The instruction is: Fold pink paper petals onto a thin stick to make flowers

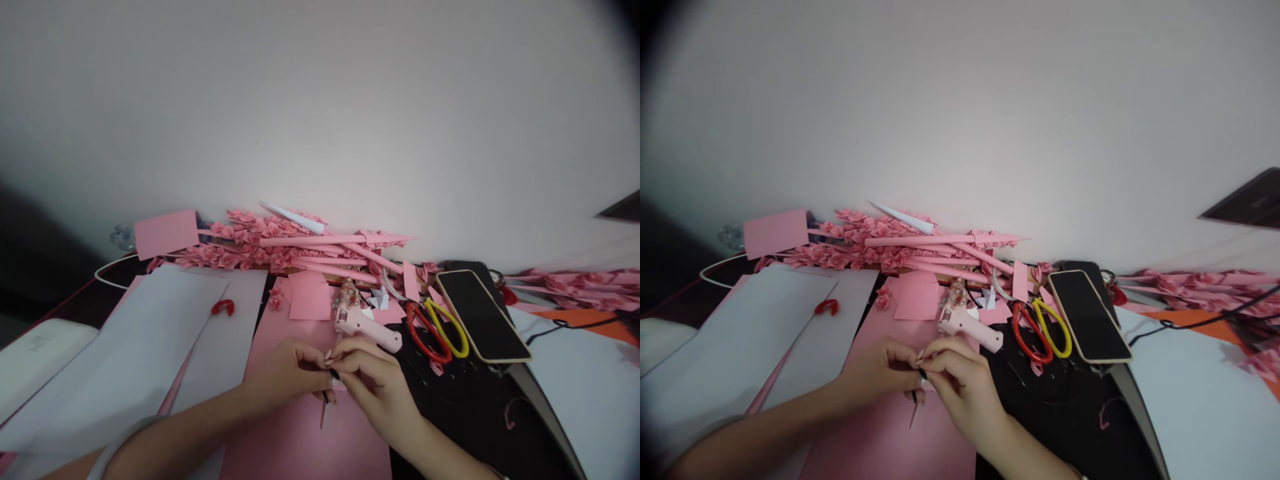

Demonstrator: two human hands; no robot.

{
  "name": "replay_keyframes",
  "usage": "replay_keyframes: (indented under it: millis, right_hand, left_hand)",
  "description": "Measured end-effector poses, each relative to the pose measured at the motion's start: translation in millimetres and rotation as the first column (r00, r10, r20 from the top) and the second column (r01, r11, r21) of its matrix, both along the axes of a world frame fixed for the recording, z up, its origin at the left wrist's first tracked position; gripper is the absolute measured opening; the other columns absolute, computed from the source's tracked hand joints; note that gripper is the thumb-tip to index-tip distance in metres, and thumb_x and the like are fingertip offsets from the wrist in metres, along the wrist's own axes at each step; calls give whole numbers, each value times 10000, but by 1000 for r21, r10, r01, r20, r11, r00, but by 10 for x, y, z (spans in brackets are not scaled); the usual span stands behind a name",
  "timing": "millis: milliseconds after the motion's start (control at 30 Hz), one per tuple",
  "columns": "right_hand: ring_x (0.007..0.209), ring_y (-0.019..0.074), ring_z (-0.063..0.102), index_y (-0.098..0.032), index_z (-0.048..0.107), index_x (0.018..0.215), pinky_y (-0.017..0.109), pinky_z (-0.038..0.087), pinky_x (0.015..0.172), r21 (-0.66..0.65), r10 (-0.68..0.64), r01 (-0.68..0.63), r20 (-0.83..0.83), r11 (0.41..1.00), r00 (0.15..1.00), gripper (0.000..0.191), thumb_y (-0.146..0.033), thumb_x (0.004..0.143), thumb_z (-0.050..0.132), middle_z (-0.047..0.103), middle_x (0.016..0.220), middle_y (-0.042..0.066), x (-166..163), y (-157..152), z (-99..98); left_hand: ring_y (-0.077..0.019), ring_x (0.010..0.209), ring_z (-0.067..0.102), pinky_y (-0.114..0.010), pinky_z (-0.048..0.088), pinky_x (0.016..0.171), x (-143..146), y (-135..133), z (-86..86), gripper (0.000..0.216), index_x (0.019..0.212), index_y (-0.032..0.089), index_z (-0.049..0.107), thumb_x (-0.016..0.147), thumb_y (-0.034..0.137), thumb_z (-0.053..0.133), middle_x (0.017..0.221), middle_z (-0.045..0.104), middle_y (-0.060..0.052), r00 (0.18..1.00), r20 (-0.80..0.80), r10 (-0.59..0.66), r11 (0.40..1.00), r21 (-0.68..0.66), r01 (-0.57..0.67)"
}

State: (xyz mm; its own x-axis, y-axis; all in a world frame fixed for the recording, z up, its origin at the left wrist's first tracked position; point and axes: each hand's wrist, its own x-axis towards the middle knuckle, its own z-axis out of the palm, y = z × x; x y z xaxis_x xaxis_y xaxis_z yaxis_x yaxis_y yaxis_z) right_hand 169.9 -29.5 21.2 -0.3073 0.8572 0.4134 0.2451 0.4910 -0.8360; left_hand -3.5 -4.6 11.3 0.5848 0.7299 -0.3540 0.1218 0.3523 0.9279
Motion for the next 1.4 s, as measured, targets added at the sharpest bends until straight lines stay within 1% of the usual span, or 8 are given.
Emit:
replay_keyframes:
  millis: [300, 633, 733, 867, 967, 1100, 1267, 1400]
  right_hand:
    - [1022, 214, 591, -224, 627, 1112, 381, 419, 898, 122, 76, -97, 169, 988, 983, 311, -239, 939, 369, 638, 1115, 86, 101, -14, 57]
    - [1052, 213, 562, -217, 619, 1080, 374, 385, 941, 72, 87, -103, 191, 992, 978, 326, -295, 957, 327, 609, 1128, 87, 100, -13, 46]
    - [978, 202, 564, -188, 599, 1017, 336, 433, 855, -10, 56, -55, 128, 998, 990, 290, -300, 949, 340, 604, 1042, 91, 66, -13, 28]
    - [584, 135, 447, -189, 474, 735, 247, 368, 528, -126, -31, 54, 180, 991, 983, 232, -327, 915, 423, 475, 649, -8, 31, 9, -17]
    - [521, 112, 369, -201, 374, 634, 234, 300, 488, -188, 73, -32, 215, 982, 974, 311, -295, 929, 404, 385, 574, -41, 26, 20, -36]
    - [549, 119, 431, -201, 406, 672, 238, 341, 520, -218, 156, -120, 156, 969, 975, 306, -277, 959, 337, 458, 609, -22, 33, 13, -52]
    - [493, 120, 405, -195, 463, 658, 232, 340, 470, -185, -56, 73, 92, 980, 994, 336, -318, 950, 350, 426, 549, -31, 36, 30, -67]
    - [668, 160, 591, -172, 612, 807, 261, 475, 623, -261, -104, 100, -4, 960, 995, 240, -334, 903, 463, 616, 697, 25, 16, 40, -62]
  left_hand:
    - [-139, 577, 642, -252, 496, 628, -22, 37, 15, 159, 715, 164, 722, 673, 317, 733, 598, 688, -3, 995, 97, 2, 994, -107, 9]
    - [-146, 598, 653, -260, 500, 651, -19, 52, -11, 153, 725, 162, 720, 698, 312, 719, 600, 688, 4, 992, 125, 28, 992, -125, -12]
    - [-147, 602, 656, -260, 508, 645, -13, 32, -15, 155, 698, 156, 707, 693, 309, 722, 612, 696, 1, 993, 113, 38, 994, -109, -26]
    - [-152, 605, 656, -261, 514, 639, 7, 0, 13, 178, 696, 143, 694, 663, 310, 743, 619, 700, -8, 992, 118, 47, 995, -96, -35]
    - [-151, 600, 651, -269, 512, 645, 24, -17, 32, 197, 669, 147, 669, 635, 318, 760, 600, 687, 0, 992, 116, 46, 994, -107, -33]
    - [-147, 557, 636, -269, 496, 607, 36, -22, 18, 206, 657, 145, 640, 640, 316, 754, 563, 666, 3, 995, 85, 60, 994, -97, -52]
    - [-141, 552, 636, -248, 488, 587, 21, -19, -16, 178, 677, 142, 653, 711, 312, 694, 573, 679, -3, 995, 77, 69, 997, -48, -66]
    - [-154, 582, 658, -242, 492, 579, 20, -21, -26, 167, 702, 147, 653, 729, 310, 675, 595, 688, 1, 993, 76, 93, 995, -46, -90]
